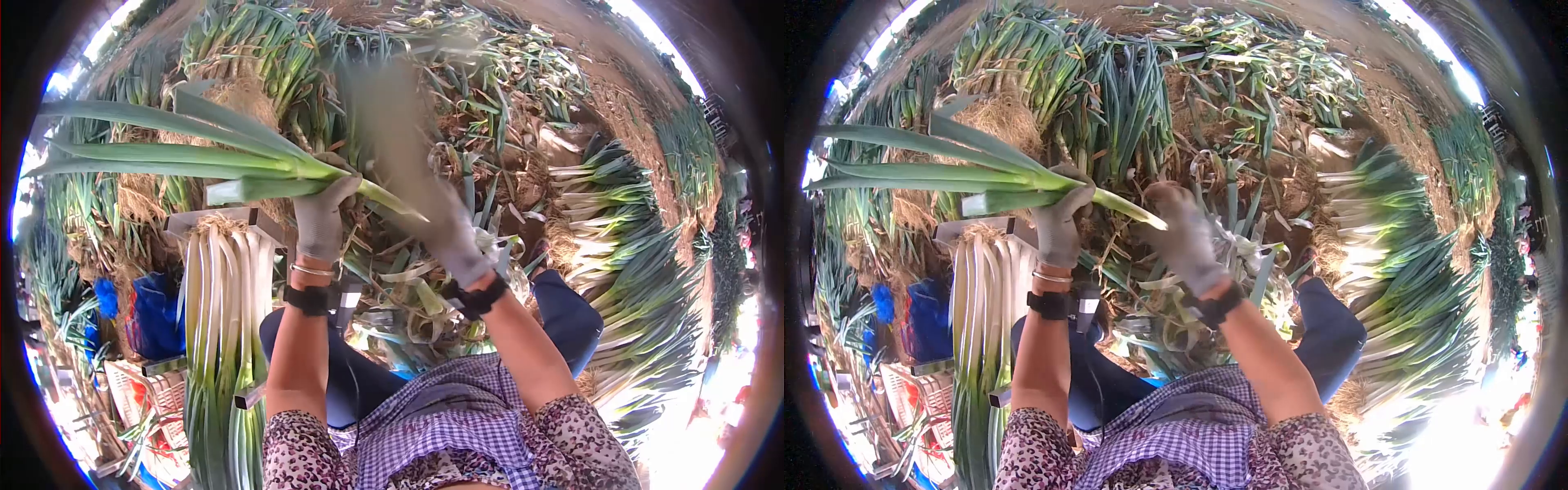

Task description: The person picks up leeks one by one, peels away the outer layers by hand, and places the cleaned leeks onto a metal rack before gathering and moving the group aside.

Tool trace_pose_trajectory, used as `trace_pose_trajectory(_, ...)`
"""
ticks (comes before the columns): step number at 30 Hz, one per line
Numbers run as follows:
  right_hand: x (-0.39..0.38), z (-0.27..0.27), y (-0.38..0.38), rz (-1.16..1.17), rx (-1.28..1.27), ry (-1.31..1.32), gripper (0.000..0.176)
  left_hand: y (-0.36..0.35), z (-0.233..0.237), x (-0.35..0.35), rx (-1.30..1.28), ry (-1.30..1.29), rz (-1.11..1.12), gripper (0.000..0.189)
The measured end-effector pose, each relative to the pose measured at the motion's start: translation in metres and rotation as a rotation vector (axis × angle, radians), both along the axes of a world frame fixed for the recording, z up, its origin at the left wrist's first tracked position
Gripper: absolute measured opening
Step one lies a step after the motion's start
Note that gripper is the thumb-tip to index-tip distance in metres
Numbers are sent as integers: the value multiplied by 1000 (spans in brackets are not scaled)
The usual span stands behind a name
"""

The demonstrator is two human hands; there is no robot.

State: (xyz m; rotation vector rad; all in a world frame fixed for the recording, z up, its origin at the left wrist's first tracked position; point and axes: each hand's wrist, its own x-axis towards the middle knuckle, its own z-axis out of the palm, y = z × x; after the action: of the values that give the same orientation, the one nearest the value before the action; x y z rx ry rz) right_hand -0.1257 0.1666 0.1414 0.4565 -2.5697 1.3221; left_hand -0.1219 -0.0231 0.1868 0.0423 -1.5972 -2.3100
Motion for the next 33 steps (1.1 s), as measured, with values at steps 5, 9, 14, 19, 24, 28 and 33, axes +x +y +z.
trace_pose_trajectory(5,-13,10,-42,90,-16,133,30,-1,-1,6,69,-125,-32,17)
trace_pose_trajectory(9,-9,21,-34,151,-100,80,27,-8,-8,4,28,-155,-72,12)
trace_pose_trajectory(14,2,24,-39,30,95,187,24,-2,-13,3,28,-241,-70,11)
trace_pose_trajectory(19,14,18,-41,94,-3,252,24,-5,-18,5,110,-366,8,11)
trace_pose_trajectory(24,5,10,-39,63,54,167,28,-2,1,13,140,-327,-96,12)
trace_pose_trajectory(28,3,12,-29,196,-282,-183,26,-14,-7,8,-8,-239,-180,15)
trace_pose_trajectory(33,22,-7,0,248,-767,-320,15,-26,-16,-3,-273,-172,-57,18)
